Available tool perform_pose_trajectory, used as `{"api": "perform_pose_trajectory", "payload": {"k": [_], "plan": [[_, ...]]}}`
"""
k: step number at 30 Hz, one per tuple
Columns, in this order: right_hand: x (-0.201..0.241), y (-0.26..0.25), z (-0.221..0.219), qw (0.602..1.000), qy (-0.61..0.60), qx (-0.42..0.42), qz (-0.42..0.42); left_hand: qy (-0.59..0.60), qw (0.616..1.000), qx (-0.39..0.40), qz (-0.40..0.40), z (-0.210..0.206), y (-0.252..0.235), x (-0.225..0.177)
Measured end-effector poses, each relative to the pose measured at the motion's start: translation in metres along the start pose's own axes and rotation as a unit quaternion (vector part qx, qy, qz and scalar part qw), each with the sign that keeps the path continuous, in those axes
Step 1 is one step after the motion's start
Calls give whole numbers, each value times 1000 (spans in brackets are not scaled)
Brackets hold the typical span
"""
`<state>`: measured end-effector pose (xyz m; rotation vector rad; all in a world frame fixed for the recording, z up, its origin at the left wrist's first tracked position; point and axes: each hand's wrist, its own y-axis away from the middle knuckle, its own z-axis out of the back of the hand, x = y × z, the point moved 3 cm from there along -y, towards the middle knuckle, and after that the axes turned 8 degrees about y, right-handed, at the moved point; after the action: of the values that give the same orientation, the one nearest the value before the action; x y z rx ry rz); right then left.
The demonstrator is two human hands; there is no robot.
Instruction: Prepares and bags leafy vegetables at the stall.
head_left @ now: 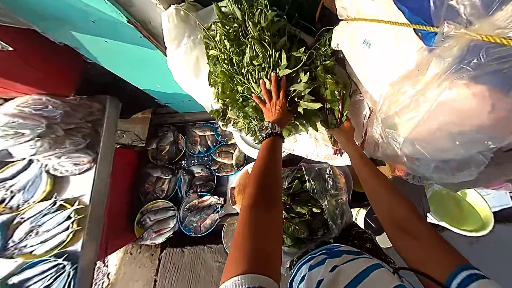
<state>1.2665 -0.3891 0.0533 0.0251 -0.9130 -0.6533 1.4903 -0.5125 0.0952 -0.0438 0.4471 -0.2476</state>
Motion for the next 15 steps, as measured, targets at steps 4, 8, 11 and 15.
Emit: {"api": "perform_pose_trajectory", "payload": {"k": [4,8,11,15], "plan": [[0,34,31,997,-27,24,73,-10,1000,-7,-12,0,-1,3],[-1,94,58,988,-86,2,127,-7,999,-28,-17,-1,-2,2],[-1,114,65,970,-122,-51,205,-24,999,-23,-5,4,5,-12],[9,126,81,959,-146,-47,238,-106,989,-76,-73,-5,25,-32]]}}
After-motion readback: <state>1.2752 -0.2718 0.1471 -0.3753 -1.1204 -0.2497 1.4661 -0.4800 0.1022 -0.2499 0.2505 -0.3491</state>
